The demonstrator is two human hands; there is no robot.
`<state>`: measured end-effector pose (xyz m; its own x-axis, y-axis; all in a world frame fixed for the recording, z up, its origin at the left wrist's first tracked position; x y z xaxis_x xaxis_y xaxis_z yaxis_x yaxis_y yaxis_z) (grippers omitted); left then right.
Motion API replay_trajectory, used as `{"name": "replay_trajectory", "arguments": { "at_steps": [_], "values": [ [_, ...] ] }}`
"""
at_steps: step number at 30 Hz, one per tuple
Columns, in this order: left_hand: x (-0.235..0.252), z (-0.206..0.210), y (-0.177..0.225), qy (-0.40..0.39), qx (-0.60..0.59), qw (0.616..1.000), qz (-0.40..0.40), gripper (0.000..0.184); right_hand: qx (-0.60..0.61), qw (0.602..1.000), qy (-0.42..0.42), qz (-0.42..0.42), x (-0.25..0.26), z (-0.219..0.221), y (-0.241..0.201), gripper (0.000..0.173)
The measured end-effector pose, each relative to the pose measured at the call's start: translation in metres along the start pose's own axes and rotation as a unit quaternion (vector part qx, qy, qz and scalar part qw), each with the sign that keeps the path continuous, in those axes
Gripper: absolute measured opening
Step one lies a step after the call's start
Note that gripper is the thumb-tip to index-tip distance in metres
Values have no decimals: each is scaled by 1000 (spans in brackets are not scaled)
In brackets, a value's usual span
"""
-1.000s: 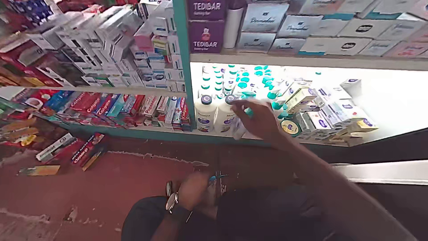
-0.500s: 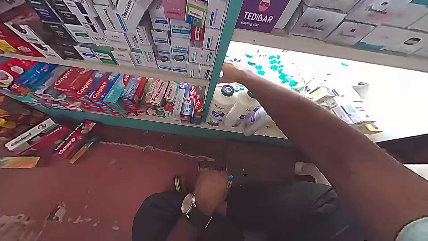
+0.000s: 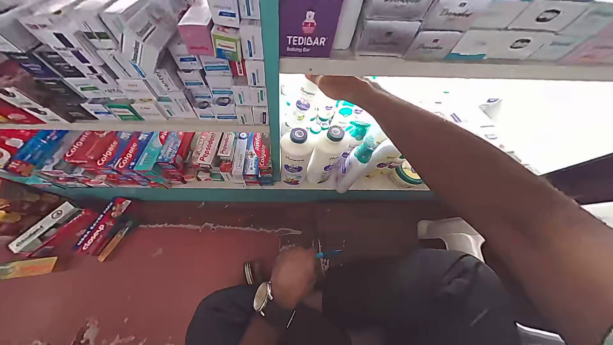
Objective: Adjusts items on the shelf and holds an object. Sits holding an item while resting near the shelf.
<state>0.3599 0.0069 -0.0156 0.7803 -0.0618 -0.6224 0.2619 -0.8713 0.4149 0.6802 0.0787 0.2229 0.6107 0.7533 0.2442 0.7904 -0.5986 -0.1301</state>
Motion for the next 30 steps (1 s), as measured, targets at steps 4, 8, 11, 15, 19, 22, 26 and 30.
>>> {"name": "replay_trajectory", "arguments": {
  "at_steps": [4,8,11,15,19,22,26,30],
  "values": [
    [3,4,-3,-8,-1,1000,-11,31,-38,999,18,-33,-2,-7,4,44],
    [7,5,-4,-9,8,1000,-21,32,-27,999,30,-13,-10,-18,6,45],
    [7,7,-2,-9,4,1000,-14,30,-13,1000,3,-11,-10,-11,2,46],
    [4,3,2,-6,-8,1000,-6,32,35,998,-50,28,-3,9,-7,50],
    [2,2,0,0,-8,1000,-8,32,28,997,-65,-39,20,51,-22,40],
    [3,2,-3,-6,-12,1000,-10,31,6,995,-93,-40,25,85,-27,40],
    [6,4,-6,-14,-12,1000,-12,30,10,989,-136,-57,30,114,-19,43],
    [5,2,-7,-4,-16,1000,-7,30,77,990,-118,-24,24,74,-4,60]
  ]
}}
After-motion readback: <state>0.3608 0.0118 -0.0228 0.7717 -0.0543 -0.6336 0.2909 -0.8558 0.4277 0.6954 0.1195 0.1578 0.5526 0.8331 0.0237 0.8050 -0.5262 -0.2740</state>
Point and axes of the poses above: each hand's wrist, its own x-axis towards the middle knuckle, its own z-axis out of the palm, y = z × x, the point moved 10 cm from there along x, towards the middle knuckle, and after that the axes turned 2 degrees about -x, right-handed, at the moved point
